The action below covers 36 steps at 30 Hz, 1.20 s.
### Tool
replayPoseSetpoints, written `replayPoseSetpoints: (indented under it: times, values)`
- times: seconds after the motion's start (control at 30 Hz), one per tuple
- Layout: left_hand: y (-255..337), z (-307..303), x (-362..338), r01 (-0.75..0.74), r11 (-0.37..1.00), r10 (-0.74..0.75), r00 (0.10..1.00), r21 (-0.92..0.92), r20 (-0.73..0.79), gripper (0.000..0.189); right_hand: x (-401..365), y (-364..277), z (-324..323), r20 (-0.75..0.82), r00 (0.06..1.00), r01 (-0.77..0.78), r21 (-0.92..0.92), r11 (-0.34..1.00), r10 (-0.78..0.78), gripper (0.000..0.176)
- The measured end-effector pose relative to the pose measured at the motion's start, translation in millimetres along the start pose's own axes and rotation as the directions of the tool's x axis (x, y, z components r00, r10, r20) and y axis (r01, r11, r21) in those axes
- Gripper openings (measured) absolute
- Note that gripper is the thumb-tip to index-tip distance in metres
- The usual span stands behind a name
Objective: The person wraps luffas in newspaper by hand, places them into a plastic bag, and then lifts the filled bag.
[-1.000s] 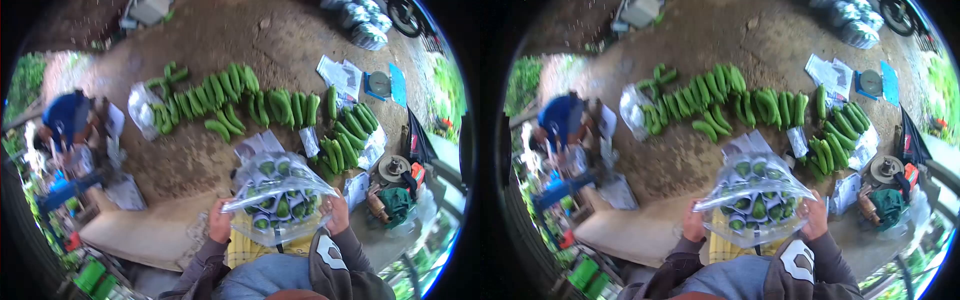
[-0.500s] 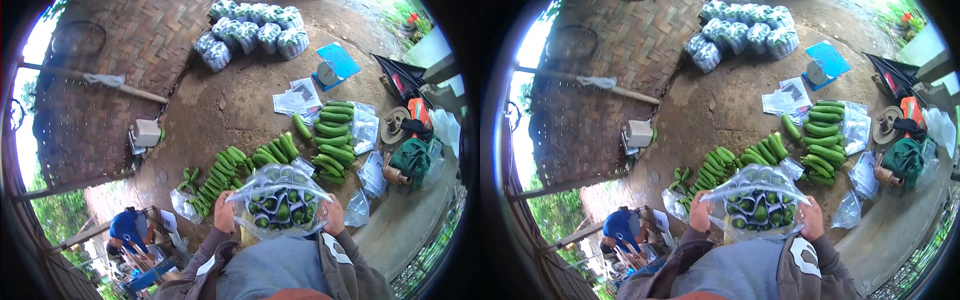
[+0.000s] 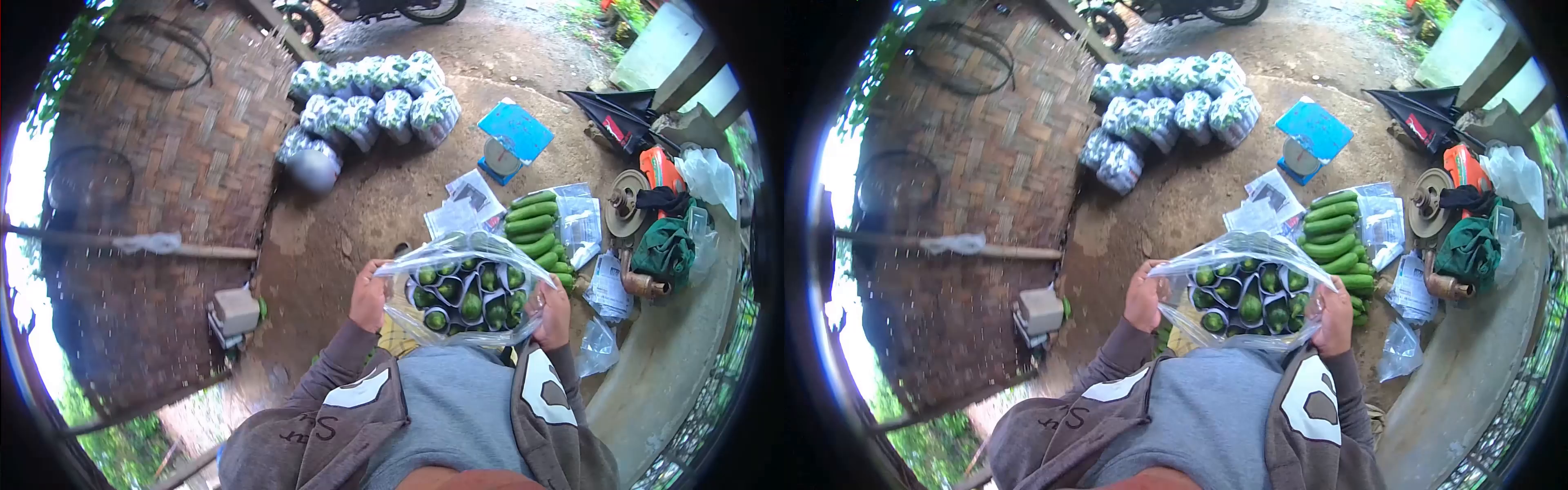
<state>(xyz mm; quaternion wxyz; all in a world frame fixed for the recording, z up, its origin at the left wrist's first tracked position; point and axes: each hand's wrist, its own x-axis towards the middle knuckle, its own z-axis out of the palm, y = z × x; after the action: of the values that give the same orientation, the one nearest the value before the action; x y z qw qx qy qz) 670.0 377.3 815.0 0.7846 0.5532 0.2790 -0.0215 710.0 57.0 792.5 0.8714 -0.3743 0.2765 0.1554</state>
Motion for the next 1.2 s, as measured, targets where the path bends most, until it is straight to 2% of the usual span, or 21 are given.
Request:
replayPoseSetpoints:
  times: [0.1, 0.13, 0.23, 0.27, 0.37, 0.4, 0.5, 0.57, 0.83, 0.9, 0.97, 1.0, 1.1, 1.2]
  values:
    - [38, -9, 75, 0.122, 0.992, -0.126, 0.984, 0.046, 0.122, 0.015, 39, 22, 41, -0.151, 0.983, 0.109, 0.036, 0.993, -0.103, 0.001]
    - [43, -25, 99, 0.133, 0.977, -0.166, 0.965, 0.167, 0.202, 0.015, 49, 29, 55, -0.235, 0.962, 0.146, 0.01, 0.989, -0.14, 0.001]
    - [77, -35, 163, 0.159, 0.974, -0.198, 0.941, 0.158, 0.274, 0.015, 77, 34, 100, -0.248, 0.954, 0.17, -0.02, 0.985, -0.169, 0.001]
    - [95, -36, 183, 0.092, 0.972, -0.161, 0.932, 0.217, 0.324, 0.014, 87, 36, 117, -0.293, 0.941, 0.178, -0.002, 0.984, -0.171, 0.003]
    - [138, -29, 239, 0.006, 0.969, -0.108, 0.909, 0.248, 0.402, 0.014, 114, 38, 150, -0.281, 0.945, 0.193, 0.058, 0.98, -0.17, 0.005]
    - [151, -23, 258, 0.035, 0.969, -0.135, 0.903, 0.243, 0.408, 0.014, 123, 38, 163, -0.28, 0.943, 0.202, 0.054, 0.978, -0.179, 0.006]
    - [167, -9, 319, 0.0, 0.958, -0.133, 0.885, 0.287, 0.446, 0.016, 145, 39, 186, -0.347, 0.922, 0.208, 0.069, 0.976, -0.172, 0.006]
    - [174, 11, 353, 0.033, 0.971, -0.144, 0.871, 0.238, 0.47, 0.013, 160, 38, 198, -0.404, 0.892, 0.255, 0.083, 0.963, -0.201, 0.006]
    - [167, 88, 486, 0.042, 0.933, -0.263, 0.755, 0.356, 0.6, 0.014, 266, 16, 194, -0.559, 0.793, 0.364, 0.112, 0.925, -0.244, 0.007]
    - [149, 111, 528, -0.079, 0.916, -0.218, 0.725, 0.394, 0.653, 0.015, 301, 6, 180, -0.579, 0.773, 0.37, 0.078, 0.926, -0.26, 0.007]
    - [138, 142, 564, -0.117, 0.869, -0.267, 0.706, 0.48, 0.655, 0.017, 339, -13, 171, -0.603, 0.753, 0.369, 0.057, 0.928, -0.262, 0.008]
    - [117, 153, 590, 0.016, 0.9, -0.326, 0.691, 0.437, 0.646, 0.016, 358, -23, 165, -0.601, 0.753, 0.36, 0.036, 0.932, -0.268, 0.008]
    - [101, 202, 636, -0.179, 0.852, -0.262, 0.668, 0.492, 0.697, 0.016, 419, -47, 142, -0.594, 0.741, 0.383, -0.01, 0.924, -0.314, 0.007]
    - [63, 244, 697, -0.308, 0.818, -0.188, 0.655, 0.486, 0.732, 0.015, 480, -70, 113, -0.604, 0.697, 0.447, -0.055, 0.893, -0.386, 0.008]
